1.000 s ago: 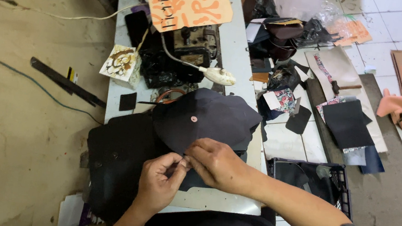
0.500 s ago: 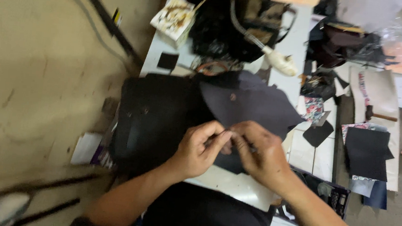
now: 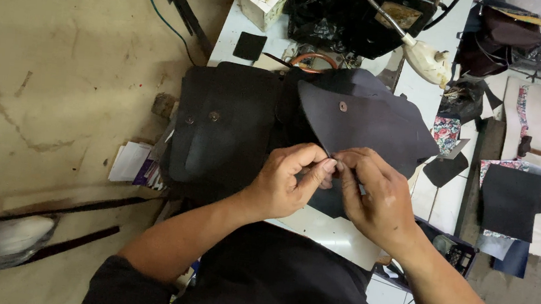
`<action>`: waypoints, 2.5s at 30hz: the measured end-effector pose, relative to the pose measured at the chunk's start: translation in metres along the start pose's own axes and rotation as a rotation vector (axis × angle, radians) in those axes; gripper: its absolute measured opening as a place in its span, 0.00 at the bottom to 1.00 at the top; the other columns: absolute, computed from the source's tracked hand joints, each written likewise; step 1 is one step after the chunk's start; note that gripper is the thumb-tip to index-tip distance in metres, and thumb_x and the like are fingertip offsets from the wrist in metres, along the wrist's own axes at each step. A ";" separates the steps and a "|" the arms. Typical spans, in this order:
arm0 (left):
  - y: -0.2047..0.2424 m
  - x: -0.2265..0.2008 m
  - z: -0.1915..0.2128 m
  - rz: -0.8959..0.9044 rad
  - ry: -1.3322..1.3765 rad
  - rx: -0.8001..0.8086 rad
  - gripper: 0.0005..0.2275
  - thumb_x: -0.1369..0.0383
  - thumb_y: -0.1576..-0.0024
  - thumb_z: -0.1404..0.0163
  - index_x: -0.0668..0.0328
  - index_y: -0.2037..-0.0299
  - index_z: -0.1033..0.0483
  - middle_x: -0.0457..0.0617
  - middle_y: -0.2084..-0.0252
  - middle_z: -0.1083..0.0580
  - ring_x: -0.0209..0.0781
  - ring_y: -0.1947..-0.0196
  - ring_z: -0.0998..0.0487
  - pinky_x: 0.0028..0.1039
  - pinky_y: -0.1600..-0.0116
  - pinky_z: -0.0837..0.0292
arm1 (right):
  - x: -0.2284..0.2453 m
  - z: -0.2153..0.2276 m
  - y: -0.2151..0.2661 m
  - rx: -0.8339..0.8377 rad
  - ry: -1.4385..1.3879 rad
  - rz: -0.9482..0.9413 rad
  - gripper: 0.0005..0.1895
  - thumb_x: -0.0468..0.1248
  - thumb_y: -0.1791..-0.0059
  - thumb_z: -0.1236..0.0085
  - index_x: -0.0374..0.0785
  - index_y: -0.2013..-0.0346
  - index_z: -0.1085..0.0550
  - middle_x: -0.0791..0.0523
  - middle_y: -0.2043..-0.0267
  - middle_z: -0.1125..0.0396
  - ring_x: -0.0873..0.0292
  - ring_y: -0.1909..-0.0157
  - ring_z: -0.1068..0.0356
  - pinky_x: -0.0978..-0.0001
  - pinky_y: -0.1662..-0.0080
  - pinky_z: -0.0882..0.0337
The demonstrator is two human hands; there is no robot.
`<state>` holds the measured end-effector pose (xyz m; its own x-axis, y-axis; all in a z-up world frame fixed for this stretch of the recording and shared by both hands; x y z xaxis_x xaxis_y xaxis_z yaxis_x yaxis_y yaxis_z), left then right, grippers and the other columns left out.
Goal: Peeling off protective green backing from leather pieces and organizing them on a workbench.
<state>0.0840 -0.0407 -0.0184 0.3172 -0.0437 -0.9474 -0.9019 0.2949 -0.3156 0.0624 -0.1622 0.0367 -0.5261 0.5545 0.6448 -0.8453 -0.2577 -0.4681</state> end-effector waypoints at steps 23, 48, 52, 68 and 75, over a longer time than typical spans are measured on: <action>0.018 -0.012 0.001 -0.146 -0.303 0.166 0.09 0.73 0.37 0.51 0.61 0.70 0.34 0.50 0.73 0.32 0.44 0.75 0.31 0.35 0.67 0.39 | -0.007 0.030 0.002 0.108 -0.071 0.004 0.15 0.36 0.49 0.42 0.30 0.51 0.30 0.44 0.49 0.29 0.44 0.43 0.27 0.55 0.42 0.28; 0.006 -0.028 -0.004 -0.204 -0.224 0.145 0.08 0.75 0.36 0.55 0.65 0.68 0.29 0.58 0.76 0.31 0.65 0.75 0.25 0.40 0.72 0.29 | -0.001 0.002 0.000 0.230 -0.077 -0.071 0.07 0.28 0.50 0.45 0.30 0.61 0.21 0.43 0.65 0.23 0.46 0.71 0.21 0.68 0.75 0.25; 0.008 -0.022 -0.005 -0.110 -0.189 0.067 0.09 0.73 0.38 0.47 0.70 0.70 0.29 0.63 0.77 0.30 0.64 0.74 0.21 0.36 0.70 0.27 | 0.006 -0.005 0.006 0.217 0.066 0.057 0.05 0.28 0.50 0.44 0.29 0.63 0.21 0.46 0.70 0.25 0.48 0.76 0.23 0.67 0.76 0.27; 0.006 -0.037 -0.011 -0.302 -0.235 -0.043 0.09 0.75 0.42 0.47 0.63 0.76 0.28 0.57 0.82 0.33 0.58 0.82 0.26 0.33 0.77 0.31 | 0.013 0.005 0.026 -0.016 0.428 0.283 0.03 0.30 0.50 0.41 0.35 0.64 0.27 0.55 0.73 0.34 0.57 0.83 0.34 0.70 0.80 0.33; 0.006 -0.049 -0.011 -0.317 -0.282 -0.012 0.09 0.76 0.41 0.49 0.63 0.75 0.31 0.58 0.83 0.35 0.63 0.81 0.27 0.36 0.78 0.33 | 0.005 0.007 0.023 -0.049 0.275 0.176 0.02 0.29 0.49 0.44 0.36 0.64 0.28 0.56 0.73 0.33 0.56 0.82 0.31 0.70 0.79 0.32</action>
<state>0.0596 -0.0472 0.0254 0.6458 0.1326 -0.7519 -0.7496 0.2974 -0.5913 0.0397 -0.1702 0.0336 -0.6133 0.6994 0.3670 -0.7346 -0.3342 -0.5905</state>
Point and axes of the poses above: each hand's wrist, its own y-axis away from the middle knuckle, its own z-axis out of the back of the hand, x = y × z, the point moved 9 cm from there along -y, towards the middle knuckle
